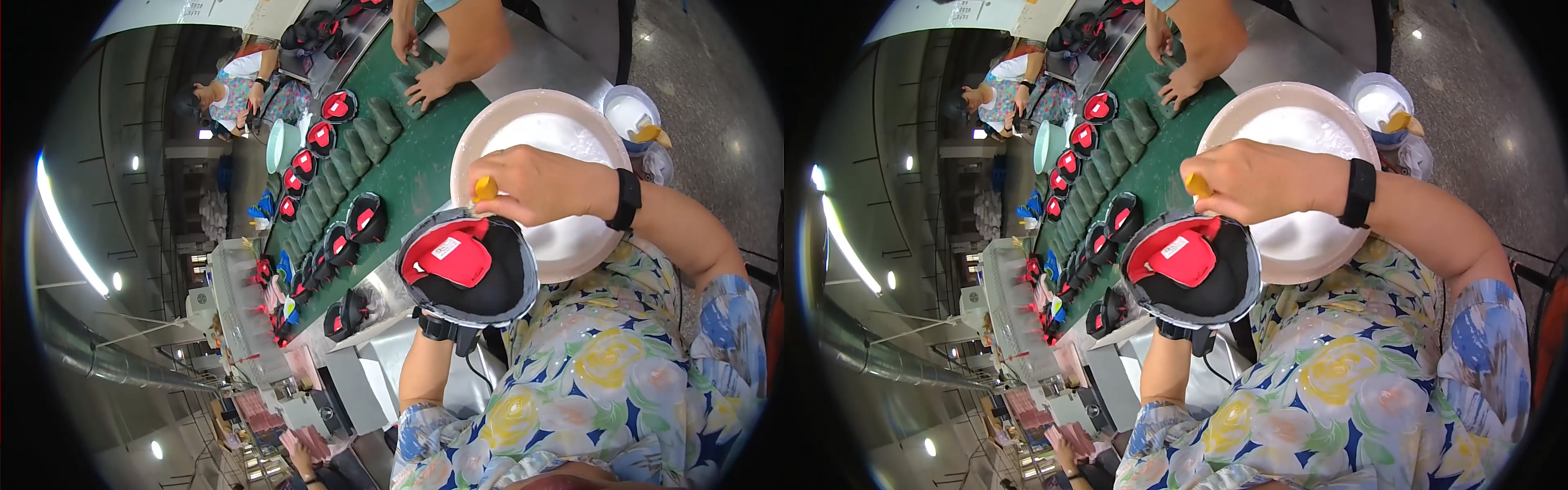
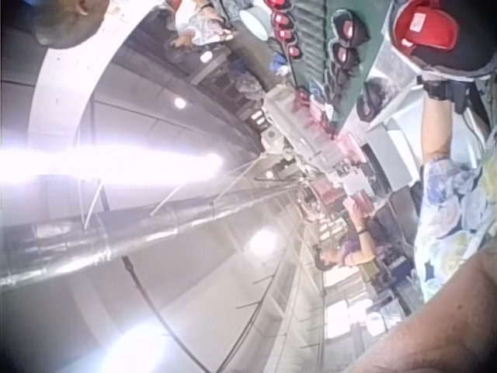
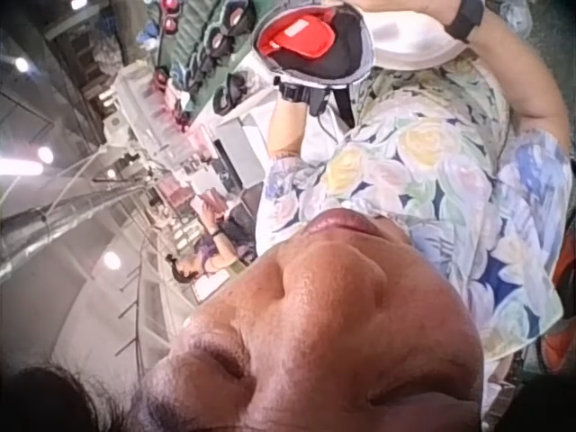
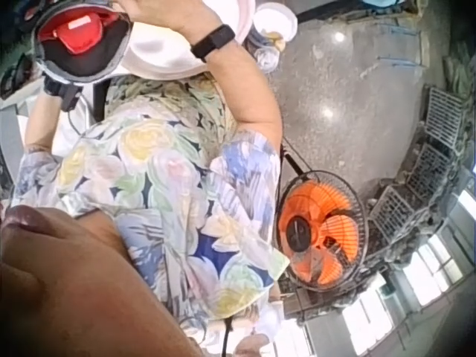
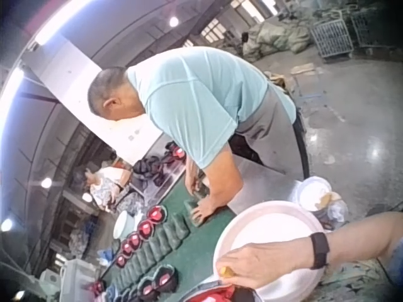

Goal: Applying glue to the edges of shoe components using a brush.

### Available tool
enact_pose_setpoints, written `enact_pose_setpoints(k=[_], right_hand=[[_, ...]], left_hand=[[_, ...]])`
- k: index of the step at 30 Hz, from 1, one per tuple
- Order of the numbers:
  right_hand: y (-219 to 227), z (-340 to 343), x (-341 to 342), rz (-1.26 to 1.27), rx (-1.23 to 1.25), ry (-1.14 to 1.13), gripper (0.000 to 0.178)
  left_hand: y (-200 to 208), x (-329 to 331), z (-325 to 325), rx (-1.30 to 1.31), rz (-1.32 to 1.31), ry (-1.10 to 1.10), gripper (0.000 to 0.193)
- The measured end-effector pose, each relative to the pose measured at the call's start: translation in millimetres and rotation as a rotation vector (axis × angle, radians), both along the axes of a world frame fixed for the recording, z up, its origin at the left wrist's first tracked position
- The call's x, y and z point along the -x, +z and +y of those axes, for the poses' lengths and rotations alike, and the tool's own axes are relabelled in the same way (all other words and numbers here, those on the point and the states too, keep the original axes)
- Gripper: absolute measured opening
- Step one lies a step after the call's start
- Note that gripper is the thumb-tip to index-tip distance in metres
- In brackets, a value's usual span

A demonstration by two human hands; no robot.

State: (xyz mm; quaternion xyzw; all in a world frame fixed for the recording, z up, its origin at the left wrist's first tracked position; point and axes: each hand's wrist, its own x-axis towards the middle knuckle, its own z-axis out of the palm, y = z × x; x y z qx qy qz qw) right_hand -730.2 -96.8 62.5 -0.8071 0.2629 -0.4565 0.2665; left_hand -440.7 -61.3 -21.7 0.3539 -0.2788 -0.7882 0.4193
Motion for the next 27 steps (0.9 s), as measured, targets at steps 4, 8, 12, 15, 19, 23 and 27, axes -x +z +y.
enact_pose_setpoints(k=[4, 8, 12, 15, 19, 23, 27], right_hand=[[7.0, -2.4, 16.6, 0.117, -0.269, 0.026, 0.018], [6.5, 3.2, 7.4, -0.217, -0.057, -0.096, 0.018], [12.2, 2.4, -3.6, -0.039, 0.105, -0.009, 0.019], [14.2, 3.8, 11.2, 0.087, -0.017, 0.017, 0.018], [15.9, 2.5, 2.3, -0.2, 0.068, 0.015, 0.017], [6.3, -3.2, -2.5, -0.041, -0.012, -0.115, 0.015], [-7.2, 4.0, 0.2, -0.024, -0.223, -0.162, 0.02]], left_hand=[[23.8, -7.9, -0.4, 0.098, 0.021, 0.002, 0.054], [21.9, -23.4, -12.0, 0.255, -0.16, 0.028, 0.052], [7.4, -31.7, 1.3, 0.411, -0.351, 0.044, 0.051], [-3.1, -45.2, 10.6, 0.527, -0.494, 0.083, 0.049], [-12.4, -60.8, 5.1, 0.654, -0.669, 0.11, 0.048], [-23.3, -73.5, 0.6, 0.775, -0.857, 0.134, 0.047], [-33.4, -102.4, -7.8, 0.877, -1.072, 0.2, 0.045]])
